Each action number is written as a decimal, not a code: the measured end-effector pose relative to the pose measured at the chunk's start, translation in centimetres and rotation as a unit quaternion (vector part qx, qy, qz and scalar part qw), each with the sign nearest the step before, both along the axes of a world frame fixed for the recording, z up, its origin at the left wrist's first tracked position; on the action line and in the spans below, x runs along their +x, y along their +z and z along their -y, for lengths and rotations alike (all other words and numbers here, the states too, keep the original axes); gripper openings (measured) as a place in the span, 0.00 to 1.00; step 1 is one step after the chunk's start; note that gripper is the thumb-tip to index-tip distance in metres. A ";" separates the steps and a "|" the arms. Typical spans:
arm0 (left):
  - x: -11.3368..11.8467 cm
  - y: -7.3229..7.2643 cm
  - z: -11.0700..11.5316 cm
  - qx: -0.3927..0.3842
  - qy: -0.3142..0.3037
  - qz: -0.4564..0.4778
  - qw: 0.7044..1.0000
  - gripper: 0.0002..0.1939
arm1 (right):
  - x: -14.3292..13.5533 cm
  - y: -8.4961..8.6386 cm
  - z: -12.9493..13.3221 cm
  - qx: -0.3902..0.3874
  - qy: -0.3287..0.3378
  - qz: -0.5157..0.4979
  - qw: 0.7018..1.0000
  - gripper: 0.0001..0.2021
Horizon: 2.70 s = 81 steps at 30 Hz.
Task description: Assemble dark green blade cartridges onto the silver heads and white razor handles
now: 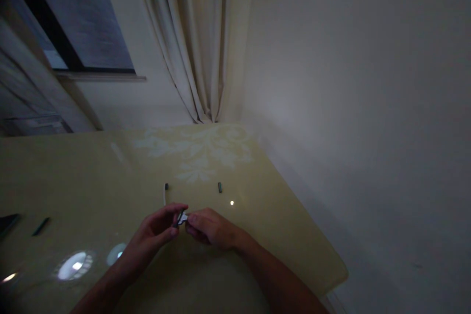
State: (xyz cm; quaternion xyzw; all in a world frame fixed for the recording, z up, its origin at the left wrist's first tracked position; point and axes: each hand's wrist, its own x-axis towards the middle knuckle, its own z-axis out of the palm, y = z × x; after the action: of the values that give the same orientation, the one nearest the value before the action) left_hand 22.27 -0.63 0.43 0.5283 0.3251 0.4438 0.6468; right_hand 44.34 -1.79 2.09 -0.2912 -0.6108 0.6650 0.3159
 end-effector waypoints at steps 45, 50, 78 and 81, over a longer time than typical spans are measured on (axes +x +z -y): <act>-0.3 -0.4 0.6 0.047 0.008 -0.029 0.998 0.21 | 0.6 1.0 0.5 0.092 0.011 0.013 0.996 0.29; -0.3 0.0 0.6 0.058 0.007 -0.038 0.998 0.20 | 0.6 0.8 0.4 0.105 0.005 0.024 0.994 0.30; -0.5 0.2 0.7 0.072 0.002 -0.028 0.997 0.20 | 0.5 1.4 0.8 0.106 0.016 0.008 0.994 0.28; -0.6 0.0 0.7 0.078 -0.003 -0.039 0.996 0.20 | 0.4 1.3 0.8 0.108 0.010 0.004 0.994 0.28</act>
State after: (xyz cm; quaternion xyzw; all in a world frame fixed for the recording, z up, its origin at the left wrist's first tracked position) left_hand 21.66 -1.33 0.44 0.5951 0.3129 0.4451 0.5915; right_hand 44.75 -2.59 3.37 -0.2518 -0.6833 0.5970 0.3365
